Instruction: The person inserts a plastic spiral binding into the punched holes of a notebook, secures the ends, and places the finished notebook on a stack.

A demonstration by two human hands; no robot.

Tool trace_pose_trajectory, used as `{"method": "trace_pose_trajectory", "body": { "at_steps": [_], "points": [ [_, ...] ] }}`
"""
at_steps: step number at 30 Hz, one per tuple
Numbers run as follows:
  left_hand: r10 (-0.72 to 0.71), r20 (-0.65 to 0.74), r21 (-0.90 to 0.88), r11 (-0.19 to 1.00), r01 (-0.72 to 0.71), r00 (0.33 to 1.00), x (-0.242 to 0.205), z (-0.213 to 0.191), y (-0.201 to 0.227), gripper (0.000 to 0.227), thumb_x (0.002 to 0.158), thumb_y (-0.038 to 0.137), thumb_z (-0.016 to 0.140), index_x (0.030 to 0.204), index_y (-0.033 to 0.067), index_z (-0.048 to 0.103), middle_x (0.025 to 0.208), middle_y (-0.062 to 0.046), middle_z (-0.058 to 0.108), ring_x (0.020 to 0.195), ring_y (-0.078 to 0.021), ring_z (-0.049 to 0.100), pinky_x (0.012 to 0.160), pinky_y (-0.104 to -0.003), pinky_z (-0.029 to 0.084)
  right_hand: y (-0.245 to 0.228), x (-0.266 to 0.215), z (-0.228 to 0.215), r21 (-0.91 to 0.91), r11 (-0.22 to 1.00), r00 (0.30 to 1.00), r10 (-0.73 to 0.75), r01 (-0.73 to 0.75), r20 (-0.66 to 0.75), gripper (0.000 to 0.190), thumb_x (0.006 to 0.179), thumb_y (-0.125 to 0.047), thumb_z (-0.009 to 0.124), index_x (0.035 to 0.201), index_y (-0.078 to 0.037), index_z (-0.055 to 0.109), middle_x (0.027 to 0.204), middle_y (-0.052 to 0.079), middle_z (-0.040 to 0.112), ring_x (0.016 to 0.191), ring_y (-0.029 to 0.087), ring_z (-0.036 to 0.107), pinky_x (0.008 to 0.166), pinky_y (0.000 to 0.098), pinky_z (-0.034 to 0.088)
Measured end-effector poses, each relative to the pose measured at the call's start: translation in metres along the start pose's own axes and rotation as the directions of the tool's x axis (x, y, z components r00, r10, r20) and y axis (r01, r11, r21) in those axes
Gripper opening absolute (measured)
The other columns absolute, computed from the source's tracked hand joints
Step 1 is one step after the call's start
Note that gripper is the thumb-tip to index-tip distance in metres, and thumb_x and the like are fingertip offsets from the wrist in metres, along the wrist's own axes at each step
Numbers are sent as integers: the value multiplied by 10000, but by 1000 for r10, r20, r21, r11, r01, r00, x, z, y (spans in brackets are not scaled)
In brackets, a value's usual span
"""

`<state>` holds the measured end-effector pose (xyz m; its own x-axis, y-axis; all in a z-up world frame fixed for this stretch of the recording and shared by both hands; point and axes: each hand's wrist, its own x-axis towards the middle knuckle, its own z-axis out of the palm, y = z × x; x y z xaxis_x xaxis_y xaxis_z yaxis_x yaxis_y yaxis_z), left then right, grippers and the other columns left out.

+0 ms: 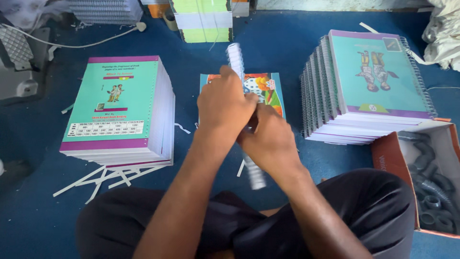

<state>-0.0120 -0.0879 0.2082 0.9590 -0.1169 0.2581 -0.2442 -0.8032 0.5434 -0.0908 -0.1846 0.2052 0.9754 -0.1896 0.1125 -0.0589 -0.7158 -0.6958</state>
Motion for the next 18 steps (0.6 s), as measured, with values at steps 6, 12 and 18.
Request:
{"method": "trace_pose_trajectory", "body": {
  "at_steps": [6, 12, 18],
  "points": [
    [240, 107, 209, 943, -257, 965, 14, -14, -10, 364, 753, 253, 776, 1012, 44, 628, 839, -202, 739, 795, -418, 720, 692, -556, 559, 31, 6, -12, 266, 964, 952, -91, 11, 291, 520, 799, -322, 824, 1174, 9, 681, 1120, 122, 746, 1066, 215, 739, 889, 359, 582],
    [385, 337, 256, 841, -477, 859, 24, -23, -17, 332, 689, 200, 777, 1014, 203, 706, 852, -96, 740, 819, -349, 714, 667, -516, 524, 83, 34, -23, 59, 946, 937, -304, 318, -173, 910, 735, -174, 937, 1441, 105, 435, 1385, 267, 530, 1199, 372, 585, 950, 430, 503],
    [520, 361, 268, 738, -620, 774, 18, 1, -17, 168, 730, 145, 738, 879, 221, 732, 824, -51, 749, 820, -292, 730, 699, -497, 505, 113, 40, 0, 546, 838, 976, -110, -11, 188, 613, 800, -53, 825, 1362, -36, 581, 1007, 66, 659, 832, 141, 610, 716, 296, 519]
  ]
}}
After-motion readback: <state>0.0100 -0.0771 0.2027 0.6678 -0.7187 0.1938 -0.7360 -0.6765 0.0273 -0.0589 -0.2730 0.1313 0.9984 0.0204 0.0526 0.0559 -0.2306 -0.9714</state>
